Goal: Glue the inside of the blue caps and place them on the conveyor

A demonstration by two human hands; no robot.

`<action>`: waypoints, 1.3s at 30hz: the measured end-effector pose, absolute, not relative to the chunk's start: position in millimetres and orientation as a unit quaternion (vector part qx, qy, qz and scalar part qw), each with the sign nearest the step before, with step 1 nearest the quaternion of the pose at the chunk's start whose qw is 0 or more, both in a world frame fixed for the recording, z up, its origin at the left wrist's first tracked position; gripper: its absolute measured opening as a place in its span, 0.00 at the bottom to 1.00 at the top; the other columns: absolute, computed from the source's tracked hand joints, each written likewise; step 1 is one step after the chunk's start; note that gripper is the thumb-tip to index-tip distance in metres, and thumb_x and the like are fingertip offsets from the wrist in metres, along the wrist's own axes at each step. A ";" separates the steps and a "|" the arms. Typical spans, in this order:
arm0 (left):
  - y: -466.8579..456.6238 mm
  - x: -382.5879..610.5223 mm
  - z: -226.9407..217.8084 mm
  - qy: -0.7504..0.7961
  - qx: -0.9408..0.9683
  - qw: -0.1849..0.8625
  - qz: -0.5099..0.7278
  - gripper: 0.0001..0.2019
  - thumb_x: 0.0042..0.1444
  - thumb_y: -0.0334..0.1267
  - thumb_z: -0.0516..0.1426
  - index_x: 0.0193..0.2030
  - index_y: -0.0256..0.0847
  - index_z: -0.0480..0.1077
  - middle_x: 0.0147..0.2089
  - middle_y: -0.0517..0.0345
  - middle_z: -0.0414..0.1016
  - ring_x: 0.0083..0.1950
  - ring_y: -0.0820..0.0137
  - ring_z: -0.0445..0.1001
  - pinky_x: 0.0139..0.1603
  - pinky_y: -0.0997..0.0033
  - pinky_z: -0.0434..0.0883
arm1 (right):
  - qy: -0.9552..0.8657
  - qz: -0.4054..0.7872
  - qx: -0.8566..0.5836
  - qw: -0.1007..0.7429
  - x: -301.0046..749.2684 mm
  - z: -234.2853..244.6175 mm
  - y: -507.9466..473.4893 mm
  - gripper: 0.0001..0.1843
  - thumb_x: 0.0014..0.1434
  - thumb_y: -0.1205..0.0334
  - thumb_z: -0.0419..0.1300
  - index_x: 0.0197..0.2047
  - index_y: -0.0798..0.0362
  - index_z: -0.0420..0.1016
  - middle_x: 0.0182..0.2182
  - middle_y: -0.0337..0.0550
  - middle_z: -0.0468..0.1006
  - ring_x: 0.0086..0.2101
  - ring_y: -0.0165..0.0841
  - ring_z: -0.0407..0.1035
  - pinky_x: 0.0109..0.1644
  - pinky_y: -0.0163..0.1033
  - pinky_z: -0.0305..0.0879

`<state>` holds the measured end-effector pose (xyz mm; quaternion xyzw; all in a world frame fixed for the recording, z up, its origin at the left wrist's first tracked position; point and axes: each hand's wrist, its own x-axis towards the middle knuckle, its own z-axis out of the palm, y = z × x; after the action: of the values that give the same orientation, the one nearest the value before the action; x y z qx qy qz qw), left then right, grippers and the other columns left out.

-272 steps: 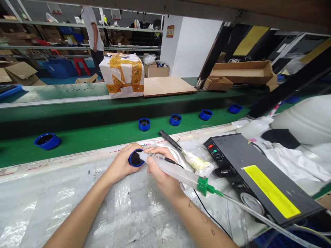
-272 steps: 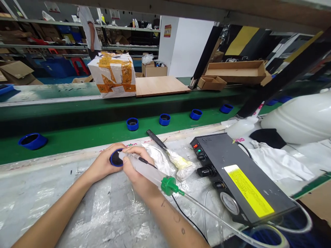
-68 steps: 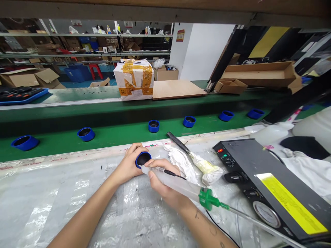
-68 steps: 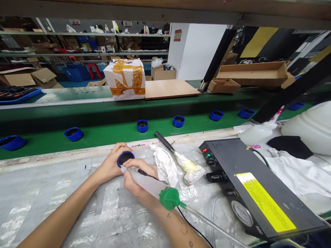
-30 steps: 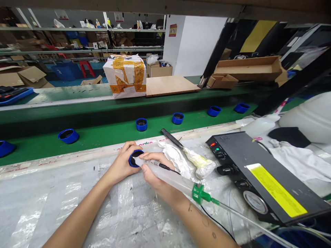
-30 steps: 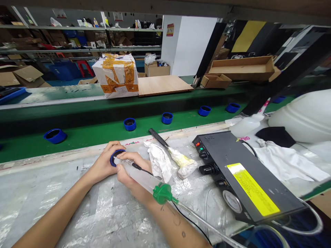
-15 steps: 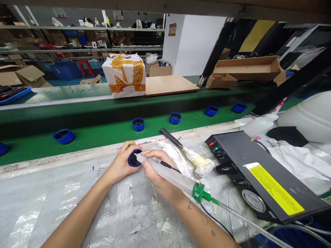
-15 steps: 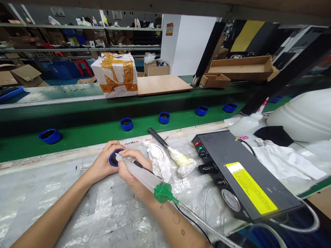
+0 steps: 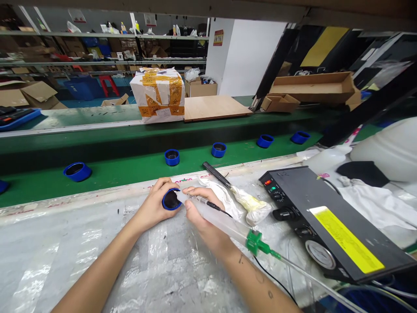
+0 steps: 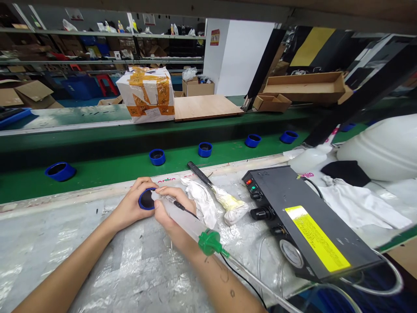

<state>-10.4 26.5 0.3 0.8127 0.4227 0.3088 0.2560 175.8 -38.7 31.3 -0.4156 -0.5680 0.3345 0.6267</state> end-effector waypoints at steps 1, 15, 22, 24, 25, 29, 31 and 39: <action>26.5 -10.4 0.2 0.423 0.813 0.255 0.310 0.21 0.55 0.33 0.65 0.55 0.47 0.69 0.57 0.52 0.67 0.62 0.57 0.70 0.64 0.56 0.67 | -0.566 0.336 -0.415 0.628 175.9 30.2 -38.2 0.09 0.61 0.67 0.65 0.45 0.46 0.76 0.47 0.43 0.86 0.49 0.39 0.82 0.55 0.45 0.78; 26.3 -9.8 0.9 0.424 0.809 0.258 0.313 0.20 0.56 0.35 0.65 0.55 0.47 0.69 0.57 0.52 0.67 0.63 0.56 0.69 0.64 0.55 0.67 | -0.584 0.279 -0.467 0.603 180.1 34.9 -41.3 0.08 0.63 0.66 0.64 0.46 0.47 0.76 0.47 0.42 0.87 0.49 0.38 0.82 0.56 0.43 0.77; 25.3 -8.7 1.8 0.429 0.805 0.263 0.314 0.20 0.56 0.35 0.65 0.55 0.47 0.69 0.57 0.52 0.66 0.64 0.57 0.69 0.65 0.55 0.67 | -0.587 0.263 -0.476 0.600 180.1 37.1 -42.2 0.08 0.61 0.66 0.63 0.44 0.47 0.77 0.45 0.43 0.87 0.46 0.40 0.83 0.49 0.43 0.80; 25.3 -8.6 1.7 0.429 0.805 0.263 0.313 0.20 0.56 0.35 0.65 0.55 0.47 0.69 0.57 0.52 0.66 0.64 0.57 0.69 0.65 0.55 0.67 | -0.591 0.254 -0.479 0.597 180.1 38.2 -42.9 0.07 0.61 0.66 0.63 0.44 0.47 0.77 0.44 0.43 0.87 0.45 0.39 0.83 0.48 0.42 0.80; 25.4 -8.7 1.6 0.429 0.806 0.263 0.314 0.20 0.56 0.35 0.65 0.55 0.47 0.69 0.57 0.52 0.66 0.64 0.57 0.69 0.65 0.55 0.67 | -0.593 0.249 -0.483 0.595 180.2 38.7 -43.1 0.07 0.62 0.66 0.63 0.44 0.47 0.77 0.44 0.43 0.87 0.44 0.39 0.83 0.46 0.42 0.80; 25.9 -9.1 0.8 0.426 0.807 0.260 0.316 0.20 0.56 0.34 0.65 0.55 0.47 0.69 0.57 0.52 0.67 0.64 0.57 0.69 0.65 0.56 0.67 | -0.602 0.236 -0.488 0.586 181.3 39.1 -43.3 0.07 0.62 0.66 0.63 0.44 0.47 0.77 0.43 0.42 0.87 0.42 0.38 0.84 0.43 0.40 0.80; 26.0 -9.0 0.6 0.427 0.806 0.261 0.315 0.20 0.55 0.34 0.65 0.55 0.47 0.69 0.57 0.52 0.67 0.64 0.57 0.69 0.65 0.56 0.68 | -0.607 0.234 -0.491 0.580 182.1 38.4 -43.4 0.07 0.62 0.66 0.63 0.44 0.47 0.76 0.43 0.42 0.87 0.41 0.38 0.84 0.41 0.39 0.79; 26.1 -7.3 1.8 0.433 0.801 0.260 0.321 0.21 0.54 0.33 0.65 0.54 0.46 0.69 0.56 0.52 0.67 0.62 0.57 0.70 0.65 0.55 0.68 | -0.615 0.231 -0.513 0.553 185.0 35.4 -45.1 0.06 0.62 0.63 0.63 0.43 0.46 0.77 0.41 0.42 0.87 0.42 0.41 0.83 0.34 0.39 0.77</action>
<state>-7.3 26.1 1.8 0.8013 0.4330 0.3206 0.2602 185.0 -45.1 35.4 -0.5133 -0.6146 0.2311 0.5526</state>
